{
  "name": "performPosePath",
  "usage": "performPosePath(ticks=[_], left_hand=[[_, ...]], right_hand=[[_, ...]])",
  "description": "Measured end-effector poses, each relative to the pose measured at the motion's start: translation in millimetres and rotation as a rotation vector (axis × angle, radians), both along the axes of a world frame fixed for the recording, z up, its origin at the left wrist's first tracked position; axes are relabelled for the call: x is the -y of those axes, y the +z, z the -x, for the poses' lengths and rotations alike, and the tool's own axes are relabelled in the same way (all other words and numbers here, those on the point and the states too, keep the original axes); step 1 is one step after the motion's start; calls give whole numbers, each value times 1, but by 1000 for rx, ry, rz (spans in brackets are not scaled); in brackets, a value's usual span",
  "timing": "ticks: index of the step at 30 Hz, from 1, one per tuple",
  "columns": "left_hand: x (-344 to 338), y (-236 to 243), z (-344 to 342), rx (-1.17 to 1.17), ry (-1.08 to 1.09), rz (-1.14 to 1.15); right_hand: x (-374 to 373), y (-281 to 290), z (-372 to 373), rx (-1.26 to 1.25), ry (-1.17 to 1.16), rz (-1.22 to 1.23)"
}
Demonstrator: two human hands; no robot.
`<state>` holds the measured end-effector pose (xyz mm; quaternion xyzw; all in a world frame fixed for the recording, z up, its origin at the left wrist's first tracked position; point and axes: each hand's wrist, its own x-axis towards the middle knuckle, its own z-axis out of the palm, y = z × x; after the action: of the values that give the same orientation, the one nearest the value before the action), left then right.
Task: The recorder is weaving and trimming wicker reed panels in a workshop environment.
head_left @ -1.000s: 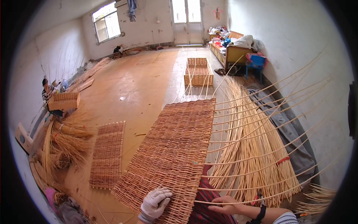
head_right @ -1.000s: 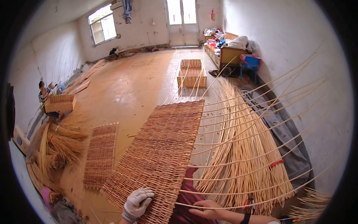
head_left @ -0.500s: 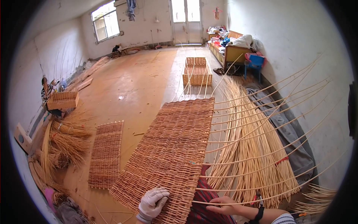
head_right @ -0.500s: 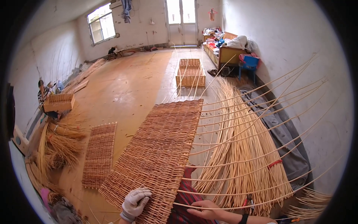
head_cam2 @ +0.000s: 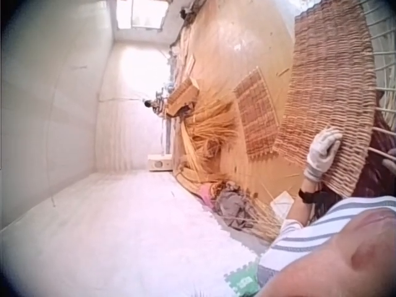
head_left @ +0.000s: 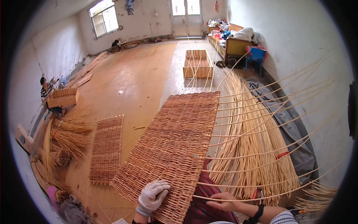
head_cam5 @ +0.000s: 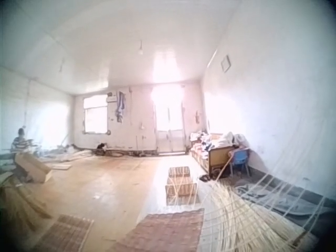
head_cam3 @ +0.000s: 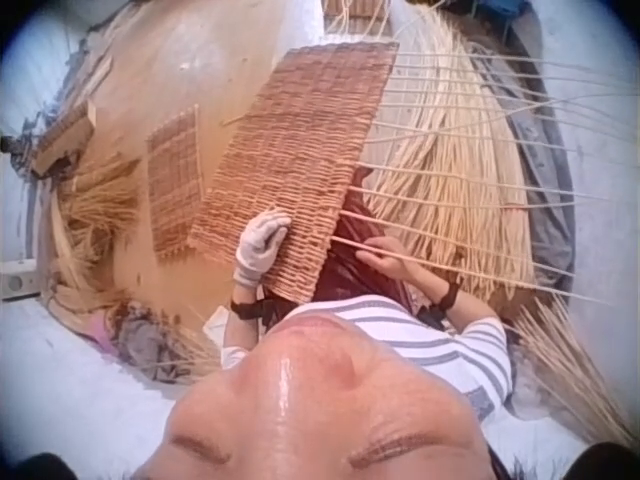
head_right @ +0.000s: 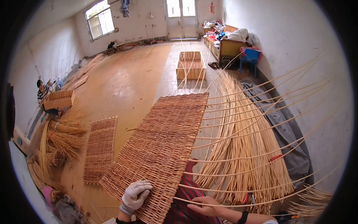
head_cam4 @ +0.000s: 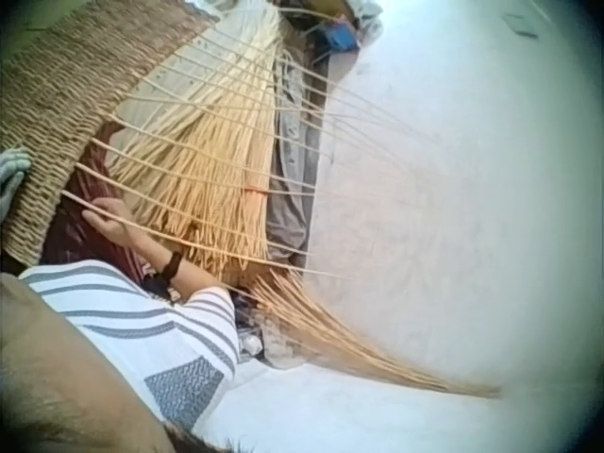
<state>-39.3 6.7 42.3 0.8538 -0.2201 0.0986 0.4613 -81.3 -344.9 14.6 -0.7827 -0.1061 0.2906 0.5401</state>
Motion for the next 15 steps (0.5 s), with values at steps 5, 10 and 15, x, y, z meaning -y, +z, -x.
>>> performPosePath(ticks=[5,10,15], left_hand=[[-4,-5,-1,9,-25,-7],[0,-5,3,95,-13,-183],[8,2,21,41,-48,-360]], right_hand=[[-3,-1,5,26,-5,23],[-5,-4,8,12,-32,48],[-6,-13,13,61,-38,24]])
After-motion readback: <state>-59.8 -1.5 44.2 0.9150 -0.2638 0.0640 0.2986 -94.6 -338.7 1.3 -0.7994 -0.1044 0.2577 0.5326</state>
